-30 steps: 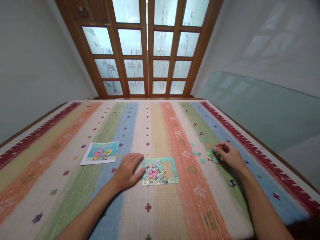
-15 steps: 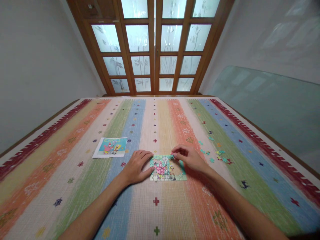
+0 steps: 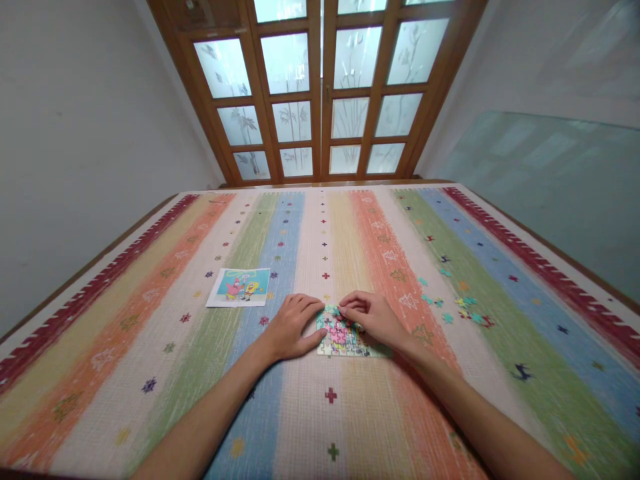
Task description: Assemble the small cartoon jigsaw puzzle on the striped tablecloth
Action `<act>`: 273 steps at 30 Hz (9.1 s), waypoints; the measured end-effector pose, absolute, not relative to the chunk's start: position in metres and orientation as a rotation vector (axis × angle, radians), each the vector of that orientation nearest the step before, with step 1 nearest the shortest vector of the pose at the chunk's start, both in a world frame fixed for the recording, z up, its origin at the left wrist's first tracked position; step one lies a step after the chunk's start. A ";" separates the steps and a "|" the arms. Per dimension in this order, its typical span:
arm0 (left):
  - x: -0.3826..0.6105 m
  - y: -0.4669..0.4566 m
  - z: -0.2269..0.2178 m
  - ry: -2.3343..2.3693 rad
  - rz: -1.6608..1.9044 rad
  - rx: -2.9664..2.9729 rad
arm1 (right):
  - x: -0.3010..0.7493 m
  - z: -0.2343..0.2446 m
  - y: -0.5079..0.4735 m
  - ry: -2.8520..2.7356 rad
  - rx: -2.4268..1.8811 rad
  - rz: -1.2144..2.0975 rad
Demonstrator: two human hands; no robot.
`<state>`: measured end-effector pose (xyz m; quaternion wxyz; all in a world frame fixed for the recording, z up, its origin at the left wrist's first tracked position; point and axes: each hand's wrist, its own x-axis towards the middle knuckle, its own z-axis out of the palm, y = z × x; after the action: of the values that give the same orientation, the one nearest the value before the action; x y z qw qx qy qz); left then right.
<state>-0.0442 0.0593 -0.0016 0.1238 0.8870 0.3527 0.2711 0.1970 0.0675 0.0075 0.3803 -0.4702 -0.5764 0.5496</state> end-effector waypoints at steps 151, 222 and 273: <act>-0.044 0.056 -0.003 0.799 0.753 2.690 | 0.260 -0.005 0.038 -2.387 -1.161 0.749; -0.061 0.067 -0.011 0.984 0.759 2.653 | 0.358 -0.007 0.050 -1.875 -1.761 0.064; -0.057 0.063 -0.006 1.040 0.605 2.595 | 0.250 0.004 0.044 -1.989 -1.342 0.836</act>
<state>-0.0568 0.0628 -0.0060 0.1404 0.8982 0.3599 0.2095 0.2504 0.0443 0.0040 0.2958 -0.5046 -0.7477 0.3143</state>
